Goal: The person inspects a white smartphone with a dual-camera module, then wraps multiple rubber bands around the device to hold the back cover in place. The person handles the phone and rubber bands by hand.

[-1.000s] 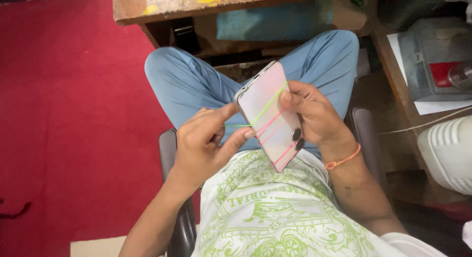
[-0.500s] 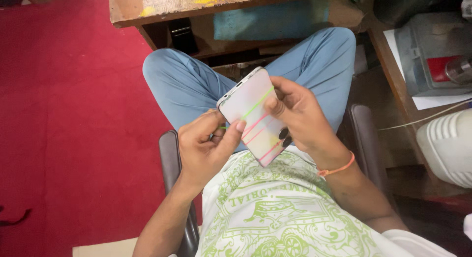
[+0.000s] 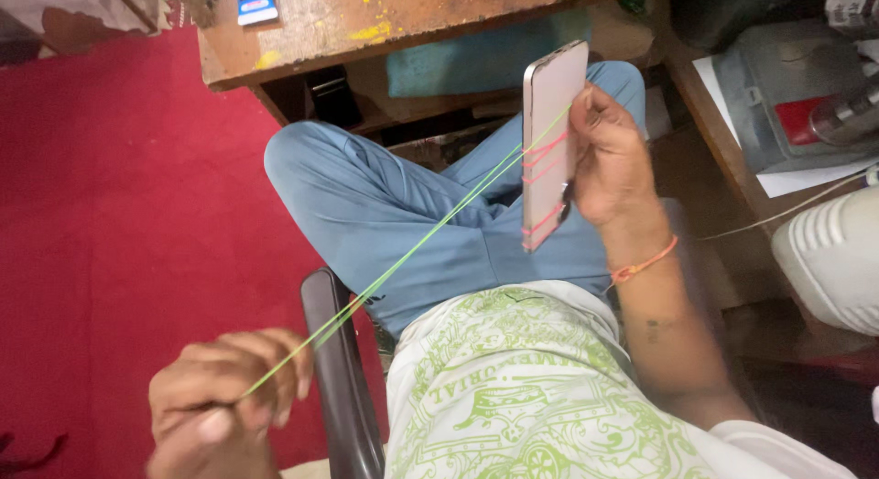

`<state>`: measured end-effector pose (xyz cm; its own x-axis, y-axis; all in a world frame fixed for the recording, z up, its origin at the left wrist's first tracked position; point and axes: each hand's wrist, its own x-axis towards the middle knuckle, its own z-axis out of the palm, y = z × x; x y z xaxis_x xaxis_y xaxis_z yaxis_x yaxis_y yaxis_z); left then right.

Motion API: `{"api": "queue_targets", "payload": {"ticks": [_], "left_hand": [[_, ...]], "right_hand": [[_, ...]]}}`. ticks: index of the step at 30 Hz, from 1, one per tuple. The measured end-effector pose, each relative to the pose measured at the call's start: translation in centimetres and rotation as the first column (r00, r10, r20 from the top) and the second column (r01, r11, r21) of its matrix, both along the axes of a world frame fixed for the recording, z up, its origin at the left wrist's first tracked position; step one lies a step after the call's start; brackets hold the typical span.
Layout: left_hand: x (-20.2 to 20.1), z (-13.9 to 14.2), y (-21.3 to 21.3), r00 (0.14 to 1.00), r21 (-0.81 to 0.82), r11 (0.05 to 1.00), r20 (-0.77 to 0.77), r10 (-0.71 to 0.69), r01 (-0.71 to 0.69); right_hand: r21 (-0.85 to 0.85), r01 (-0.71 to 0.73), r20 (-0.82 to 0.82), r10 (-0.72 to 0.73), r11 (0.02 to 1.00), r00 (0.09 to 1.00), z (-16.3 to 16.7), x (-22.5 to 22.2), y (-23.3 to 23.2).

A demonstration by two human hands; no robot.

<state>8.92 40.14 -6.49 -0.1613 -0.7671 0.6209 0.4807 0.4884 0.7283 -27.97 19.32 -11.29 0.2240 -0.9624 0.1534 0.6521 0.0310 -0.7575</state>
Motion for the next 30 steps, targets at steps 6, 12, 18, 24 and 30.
{"api": "queue_targets", "payload": {"ticks": [6,12,18,24,30], "left_hand": [[-1.2,-3.0,-2.3,0.729,-0.235,0.901,-0.529,-0.434,0.366],[-5.5,-2.7,-3.6,0.735,-0.013,0.905,-0.578,-0.355,0.426],[-7.9,-0.4,-7.6,0.989,0.406,0.903,-0.099,-0.111,0.142],[-9.3,1.7,-10.1,0.937,0.614,0.786,0.311,-0.155,-0.074],[-12.3,1.6,-11.6,0.803,0.499,0.801,0.595,-0.039,-0.331]], "right_hand": [[-0.152,0.007,-0.004,-0.008,0.988,1.000,0.3,2.8,2.3],[-0.414,-0.039,-0.139,-0.021,0.910,0.990,1.3,2.6,4.8],[-0.718,-0.111,-0.463,-0.353,0.687,0.813,4.7,2.9,5.0],[-0.836,-0.382,-0.542,-0.700,0.394,0.464,8.0,3.4,6.0],[-0.818,-0.417,-0.541,-0.777,0.396,0.322,8.2,4.1,6.4]]}}
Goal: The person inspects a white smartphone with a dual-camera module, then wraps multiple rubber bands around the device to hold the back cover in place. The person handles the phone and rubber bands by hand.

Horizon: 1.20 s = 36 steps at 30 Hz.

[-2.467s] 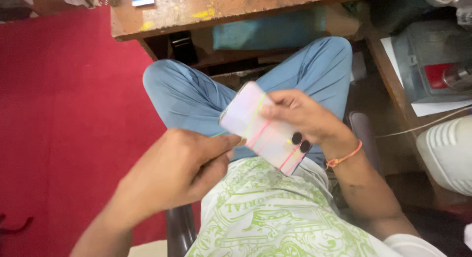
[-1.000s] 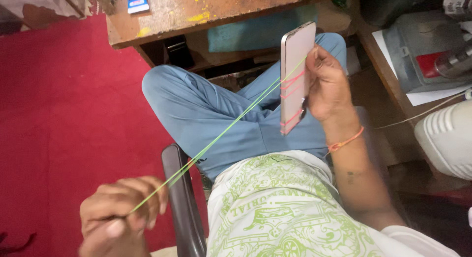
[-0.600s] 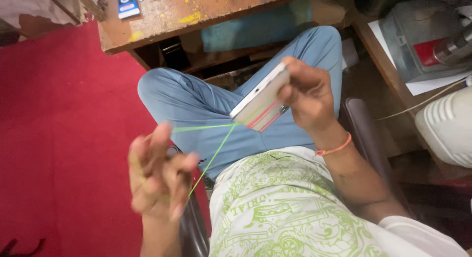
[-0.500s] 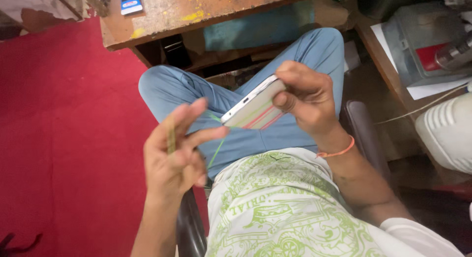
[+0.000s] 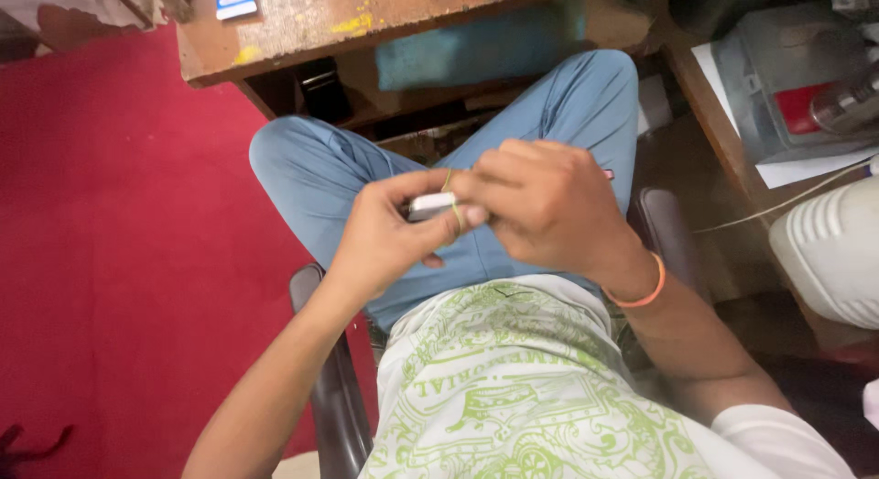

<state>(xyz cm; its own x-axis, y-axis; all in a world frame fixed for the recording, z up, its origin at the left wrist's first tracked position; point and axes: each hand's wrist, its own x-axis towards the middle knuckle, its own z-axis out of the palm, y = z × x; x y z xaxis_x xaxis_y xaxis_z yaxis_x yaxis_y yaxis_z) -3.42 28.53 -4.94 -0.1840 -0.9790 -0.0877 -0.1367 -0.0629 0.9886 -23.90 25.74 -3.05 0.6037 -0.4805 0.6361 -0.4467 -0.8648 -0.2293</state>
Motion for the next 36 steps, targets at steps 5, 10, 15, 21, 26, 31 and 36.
{"api": "queue_targets", "payload": {"ticks": [5,10,15,21,26,31,36], "left_hand": [[-1.0,-1.0,0.8,0.986,-0.136,0.980,0.065,0.153,-0.143],[-2.6,-2.9,1.7,0.907,-0.386,0.833,-0.302,0.292,-0.397],[-2.3,-3.7,2.7,0.947,-0.424,0.851,-0.209,0.242,-0.311],[0.3,-1.8,5.1,0.850,-0.559,0.829,0.440,0.291,0.006],[2.8,0.5,5.0,0.874,-0.608,0.717,0.486,-0.001,0.339],[4.4,1.0,6.0,0.943,-0.775,0.548,0.322,-0.089,0.316],[6.0,1.3,8.2,0.987,-0.804,0.574,0.153,-0.049,0.153]], "right_hand": [[0.361,-0.031,0.210,-0.049,0.932,0.976,-1.8,-0.7,-0.7],[0.599,-0.185,0.467,-0.152,0.779,0.871,-4.6,-0.4,-1.7],[0.678,-0.352,0.642,-0.287,0.646,0.711,-6.2,-0.6,-2.5],[0.666,-0.508,0.719,-0.287,0.547,0.633,-7.2,-1.0,-4.1],[0.691,-0.587,0.717,-0.299,0.423,0.629,-7.4,-1.2,-4.2],[0.674,-0.651,0.739,-0.343,0.350,0.580,-6.8,-2.0,-4.3],[0.634,-0.698,0.768,-0.378,0.334,0.517,-6.2,-3.0,-4.4]]}}
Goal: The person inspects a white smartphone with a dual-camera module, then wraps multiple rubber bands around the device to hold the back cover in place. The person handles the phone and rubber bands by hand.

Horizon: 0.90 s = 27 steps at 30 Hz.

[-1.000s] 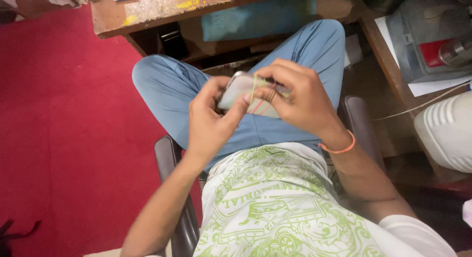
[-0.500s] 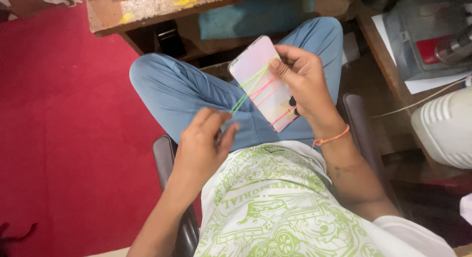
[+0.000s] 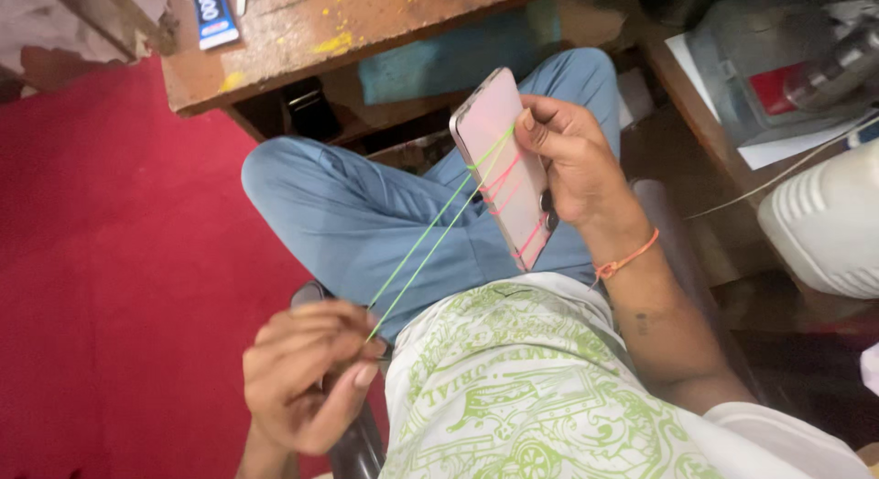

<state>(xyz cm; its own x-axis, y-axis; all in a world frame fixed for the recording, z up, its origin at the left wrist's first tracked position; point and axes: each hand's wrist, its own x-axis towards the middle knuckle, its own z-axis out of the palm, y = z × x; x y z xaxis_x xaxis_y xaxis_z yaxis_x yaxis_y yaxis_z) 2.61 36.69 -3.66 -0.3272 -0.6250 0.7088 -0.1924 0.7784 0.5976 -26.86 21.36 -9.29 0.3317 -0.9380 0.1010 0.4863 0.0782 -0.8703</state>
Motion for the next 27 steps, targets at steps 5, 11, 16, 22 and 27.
{"api": "queue_targets", "payload": {"ticks": [5,11,16,22,27], "left_hand": [[1.1,0.5,2.9,0.961,0.073,0.967,0.150,0.232,-0.244],[2.4,-0.3,4.4,0.908,0.009,0.952,0.301,0.291,-0.307],[1.5,-2.2,0.2,0.612,0.103,0.731,-0.631,-0.477,0.675],[-1.9,-6.1,-1.7,0.031,-0.122,0.362,-0.920,-0.390,0.924],[-2.8,-5.6,-1.2,0.311,0.234,0.486,-0.947,-0.083,0.842]], "right_hand": [[0.002,-0.027,0.040,0.027,1.000,0.999,-0.2,0.1,0.3],[-0.010,-0.003,0.013,0.004,1.000,1.000,-0.2,0.0,0.6],[-0.077,0.006,0.039,-0.003,0.997,0.999,0.0,0.5,1.8],[-0.317,0.025,0.007,-0.024,0.948,1.000,0.9,0.7,2.8],[-0.512,-0.006,-0.114,-0.061,0.859,0.992,1.9,0.1,4.2]]}}
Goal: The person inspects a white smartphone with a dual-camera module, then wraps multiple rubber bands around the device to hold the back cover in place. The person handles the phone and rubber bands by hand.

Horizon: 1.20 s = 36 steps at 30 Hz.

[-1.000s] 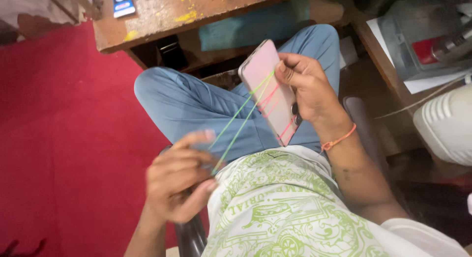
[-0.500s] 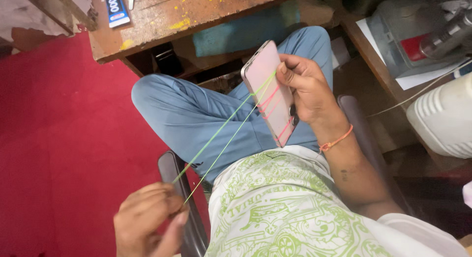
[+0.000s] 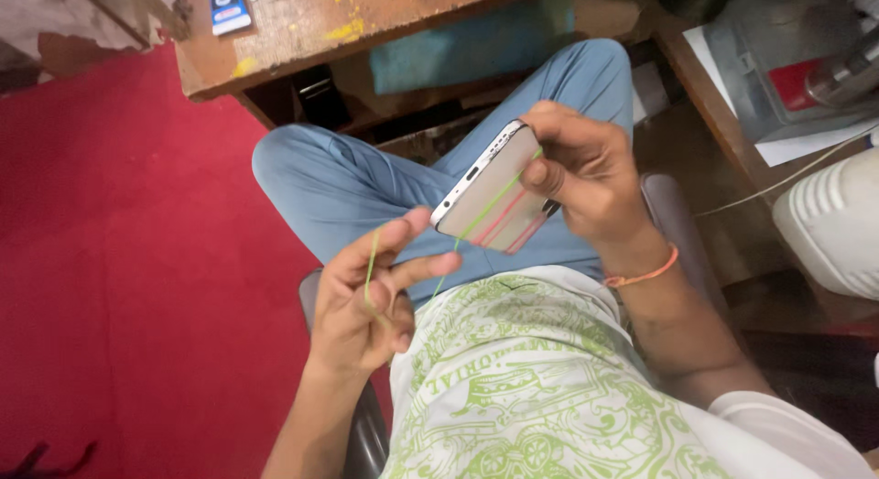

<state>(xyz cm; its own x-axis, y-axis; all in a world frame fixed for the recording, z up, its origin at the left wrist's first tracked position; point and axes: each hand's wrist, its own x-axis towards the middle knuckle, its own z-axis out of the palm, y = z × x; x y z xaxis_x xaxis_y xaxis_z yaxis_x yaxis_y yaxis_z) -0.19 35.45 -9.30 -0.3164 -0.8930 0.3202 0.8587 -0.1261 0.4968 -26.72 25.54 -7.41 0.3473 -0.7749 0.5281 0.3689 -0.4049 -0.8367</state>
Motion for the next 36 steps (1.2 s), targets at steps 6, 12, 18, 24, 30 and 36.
{"api": "queue_targets", "payload": {"ticks": [6,12,18,24,30,36], "left_hand": [[-0.2,1.5,-1.9,0.951,-0.011,1.000,0.309,0.005,-0.002],[-1.1,3.3,-4.3,0.735,0.167,0.981,0.677,-0.041,-0.099],[-3.1,2.9,-5.1,0.690,0.218,0.959,0.723,-0.036,-0.179],[-3.6,1.6,-5.0,0.549,-0.021,0.940,0.807,0.217,-0.342],[-4.6,0.4,-4.6,0.572,-0.108,0.818,0.664,0.483,-0.565],[-4.1,-0.7,-4.3,0.456,-0.319,0.764,0.652,0.606,-0.561]], "right_hand": [[-0.468,0.097,-0.413,-0.314,0.878,0.855,2.9,-0.4,-0.2],[-0.753,-0.088,-0.546,-0.543,0.653,0.638,5.1,1.2,0.7],[-0.782,-0.104,-0.553,-0.609,0.614,0.568,5.6,1.9,1.1],[-0.551,-0.004,-0.602,-0.395,0.834,0.694,4.2,1.5,0.1],[-0.122,0.066,-0.502,-0.118,0.990,0.857,1.6,1.9,-1.7],[0.238,0.000,-0.347,0.086,0.971,0.934,-0.3,2.1,-2.2]]}}
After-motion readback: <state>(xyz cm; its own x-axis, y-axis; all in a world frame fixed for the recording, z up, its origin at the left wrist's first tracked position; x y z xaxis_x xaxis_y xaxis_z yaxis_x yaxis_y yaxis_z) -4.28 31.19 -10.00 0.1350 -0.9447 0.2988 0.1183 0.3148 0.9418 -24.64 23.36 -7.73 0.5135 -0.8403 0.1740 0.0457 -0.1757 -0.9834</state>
